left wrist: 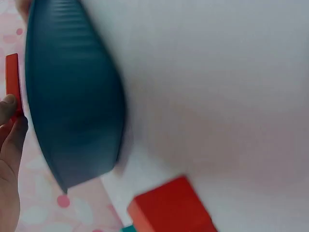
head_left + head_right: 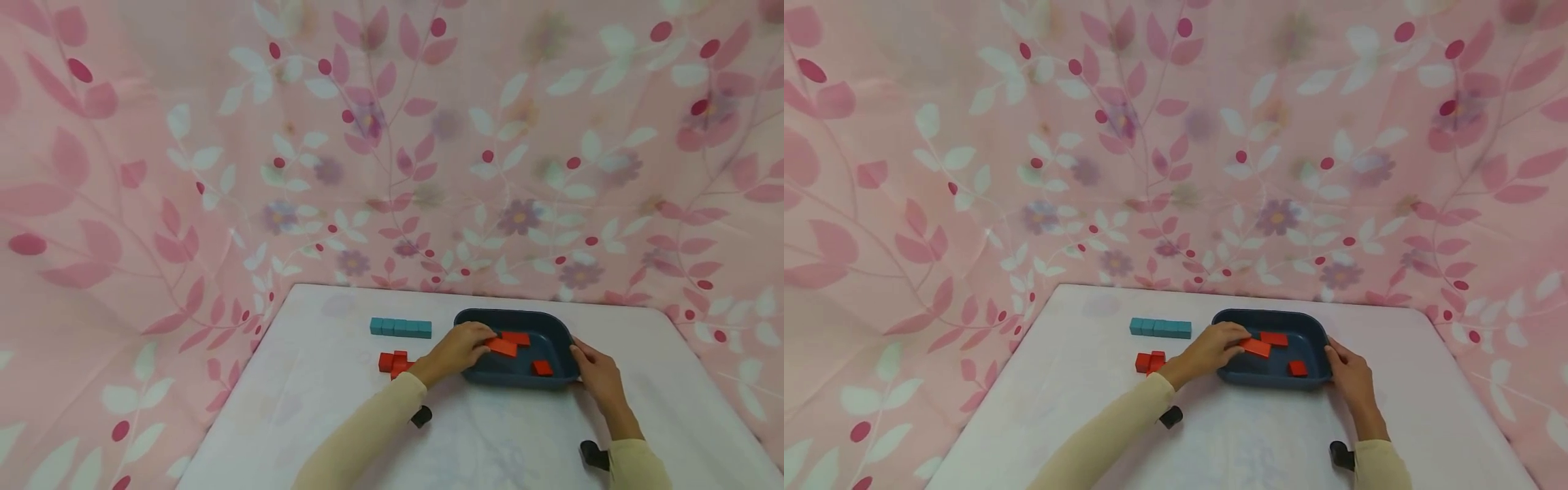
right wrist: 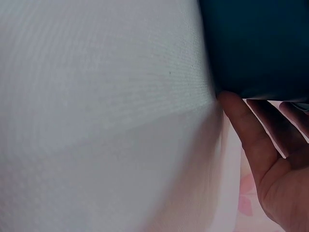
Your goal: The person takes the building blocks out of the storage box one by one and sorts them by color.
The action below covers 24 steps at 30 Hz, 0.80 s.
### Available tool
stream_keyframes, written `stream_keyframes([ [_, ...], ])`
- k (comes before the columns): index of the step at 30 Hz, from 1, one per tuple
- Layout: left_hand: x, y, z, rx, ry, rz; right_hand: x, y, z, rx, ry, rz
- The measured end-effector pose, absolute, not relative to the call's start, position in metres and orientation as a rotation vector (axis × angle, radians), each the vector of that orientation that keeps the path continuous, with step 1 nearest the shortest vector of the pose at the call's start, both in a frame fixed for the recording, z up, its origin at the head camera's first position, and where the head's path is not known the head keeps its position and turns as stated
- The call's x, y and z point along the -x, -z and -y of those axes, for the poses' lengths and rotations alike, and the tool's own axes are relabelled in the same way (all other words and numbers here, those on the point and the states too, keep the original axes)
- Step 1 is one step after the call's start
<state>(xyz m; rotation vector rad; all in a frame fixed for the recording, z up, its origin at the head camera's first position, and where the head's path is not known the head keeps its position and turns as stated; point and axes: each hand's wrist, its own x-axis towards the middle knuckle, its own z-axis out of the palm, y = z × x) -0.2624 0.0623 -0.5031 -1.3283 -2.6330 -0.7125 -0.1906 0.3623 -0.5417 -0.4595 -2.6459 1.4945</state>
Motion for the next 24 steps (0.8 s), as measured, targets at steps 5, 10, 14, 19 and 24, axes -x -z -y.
stream_keyframes([
  [5,0.261,0.497,-0.040,1.244,0.759,2.663,0.190,0.541,-0.362,0.490,-1.504,2.654],
  [10,0.268,0.499,-0.008,1.178,0.826,2.637,0.190,0.540,-0.360,0.474,-1.513,2.643],
  [14,0.273,0.502,0.026,1.149,0.917,2.621,0.189,0.540,-0.361,0.459,-1.520,2.641],
  [19,0.265,0.502,0.071,1.086,0.944,2.606,0.188,0.540,-0.361,0.447,-1.526,2.643],
  [24,0.254,0.500,0.112,1.062,0.940,2.517,0.189,0.539,-0.361,0.426,-1.506,2.658],
])
